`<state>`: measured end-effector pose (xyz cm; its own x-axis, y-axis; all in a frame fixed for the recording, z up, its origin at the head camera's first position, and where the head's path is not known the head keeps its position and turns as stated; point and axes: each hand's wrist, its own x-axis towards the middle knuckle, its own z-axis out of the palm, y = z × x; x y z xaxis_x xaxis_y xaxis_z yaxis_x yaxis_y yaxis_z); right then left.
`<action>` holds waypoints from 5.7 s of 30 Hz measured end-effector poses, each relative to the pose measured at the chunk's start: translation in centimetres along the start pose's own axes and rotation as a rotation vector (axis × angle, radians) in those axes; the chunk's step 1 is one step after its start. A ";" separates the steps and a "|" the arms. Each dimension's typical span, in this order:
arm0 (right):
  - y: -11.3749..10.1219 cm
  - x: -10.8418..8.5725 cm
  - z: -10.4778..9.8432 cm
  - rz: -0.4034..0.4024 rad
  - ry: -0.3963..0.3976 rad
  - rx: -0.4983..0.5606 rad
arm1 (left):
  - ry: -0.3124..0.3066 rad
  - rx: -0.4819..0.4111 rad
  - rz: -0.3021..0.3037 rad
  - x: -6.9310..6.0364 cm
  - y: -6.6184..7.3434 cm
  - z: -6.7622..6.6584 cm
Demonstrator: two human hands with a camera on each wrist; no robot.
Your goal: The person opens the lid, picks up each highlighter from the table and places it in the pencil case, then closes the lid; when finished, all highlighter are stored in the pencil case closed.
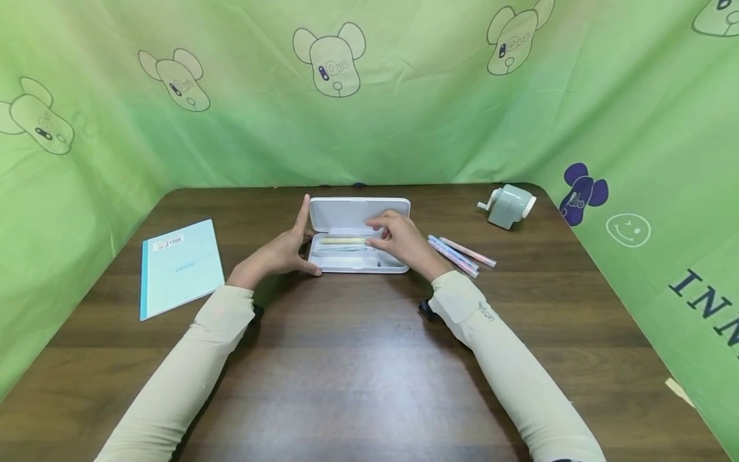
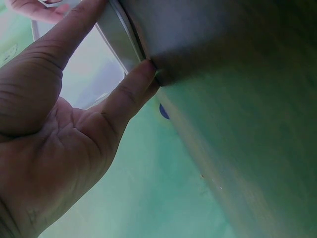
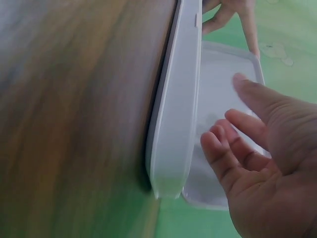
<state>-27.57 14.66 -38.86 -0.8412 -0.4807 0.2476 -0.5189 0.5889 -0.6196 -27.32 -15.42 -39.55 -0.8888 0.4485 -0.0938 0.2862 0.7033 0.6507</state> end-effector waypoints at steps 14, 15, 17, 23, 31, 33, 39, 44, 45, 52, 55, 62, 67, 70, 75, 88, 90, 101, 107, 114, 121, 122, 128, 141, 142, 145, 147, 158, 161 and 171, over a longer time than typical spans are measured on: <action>5.5 -6.5 -6.5 0.118 0.130 -0.097 | -0.007 -0.029 0.023 -0.4 0.8 -0.1; 5.9 -7.3 -7.2 0.134 0.134 -0.109 | -0.005 -0.020 0.020 -0.5 1.1 -0.1; 6.8 -9.0 -8.6 0.177 0.144 -0.121 | -0.003 -0.015 0.015 -0.8 1.3 -0.2; 9.4 -13.6 -11.9 0.306 0.120 -0.139 | 0.000 -0.002 -0.011 -1.1 1.5 -0.3; 10.3 -15.0 -12.8 0.371 -0.005 -0.156 | 0.003 -0.019 0.006 -0.8 0.9 -0.1; 10.3 -14.9 -12.7 0.386 -0.017 -0.151 | 0.012 -0.012 0.016 0.0 -0.5 0.3; 10.4 -14.8 -12.7 0.389 -0.021 -0.159 | 0.055 -0.025 0.040 3.9 -6.5 2.0; 10.2 -14.5 -12.4 0.366 -0.020 -0.192 | 0.046 -0.034 0.050 4.2 -7.1 2.1; 10.1 -14.4 -12.4 0.362 -0.017 -0.202 | 0.044 -0.021 0.049 3.9 -6.7 2.0; 9.9 -14.3 -12.2 0.346 0.081 -0.211 | -0.006 -0.007 0.019 -0.3 -0.3 0.0; 9.5 -14.1 -11.9 0.314 0.142 -0.174 | 0.001 -0.004 0.009 -0.8 0.7 -0.1; 8.0 -11.7 -9.9 0.195 0.208 -0.047 | -0.004 -0.018 0.018 -1.0 1.0 -0.3; 6.8 -8.9 -7.6 0.146 0.167 -0.005 | -0.004 -0.005 -0.003 -1.5 2.1 -0.4; 6.0 -7.1 -6.1 0.117 0.138 0.020 | 0.010 0.010 0.010 -0.6 0.2 0.1; 4.5 -4.5 -3.9 0.085 0.091 0.071 | 0.008 0.001 0.018 0.1 -1.0 0.4; 0.8 -0.4 0.5 0.029 0.023 0.059 | 0.000 -0.035 0.023 -0.2 0.0 0.1; 0.5 -0.2 0.7 0.031 0.003 0.019 | -0.002 -0.038 0.039 0.6 -1.3 0.4; 1.0 -1.4 -0.9 0.050 0.049 -0.043 | -0.001 -0.026 0.006 -0.6 1.0 -0.1; 3.2 -3.7 -3.3 0.099 0.107 -0.080 | 0.001 -0.017 -0.019 -1.3 2.1 -0.3; 6.1 -8.3 -7.3 0.171 0.156 -0.129 | 0.007 -0.005 0.008 0.0 0.1 0.0; 8.2 -12.8 -10.2 0.266 0.143 -0.161 | 0.014 0.019 -0.019 -0.5 1.0 0.0; 8.4 -13.2 -10.4 0.277 0.129 -0.163 | 0.016 0.018 -0.021 -0.8 1.3 -0.1; 8.5 -13.8 -11.0 0.308 0.032 -0.163 | 0.000 -0.014 0.002 -1.0 1.0 0.0; 8.3 -13.3 -10.4 0.329 -0.046 -0.166 | 0.003 -0.008 -0.002 -1.6 2.4 -0.4; 8.3 -13.3 -10.4 0.326 -0.049 -0.169 | 0.003 -0.008 -0.007 -1.6 2.5 -0.3; 8.2 -13.1 -10.2 0.324 -0.050 -0.175 | 0.003 -0.008 -0.008 -1.6 2.4 -0.3; 8.2 -13.1 -10.1 0.324 -0.044 -0.179 | 0.002 -0.004 -0.004 -1.7 2.4 -0.3; 8.0 -12.8 -9.7 0.277 0.201 -0.129 | 0.006 -0.002 0.003 -1.5 2.4 -0.3; 7.6 -11.9 -9.1 0.215 0.236 -0.093 | 0.008 0.009 0.003 -1.5 2.5 -0.4; 5.4 -7.2 -5.1 0.098 0.157 0.000 | 0.005 0.019 0.022 -0.6 1.0 0.0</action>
<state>-25.10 24.57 -40.16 -0.9010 -0.3137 0.2996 -0.4336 0.6279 -0.6463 -26.44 -14.96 -38.83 -0.8842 0.4609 -0.0759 0.3121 0.7038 0.6382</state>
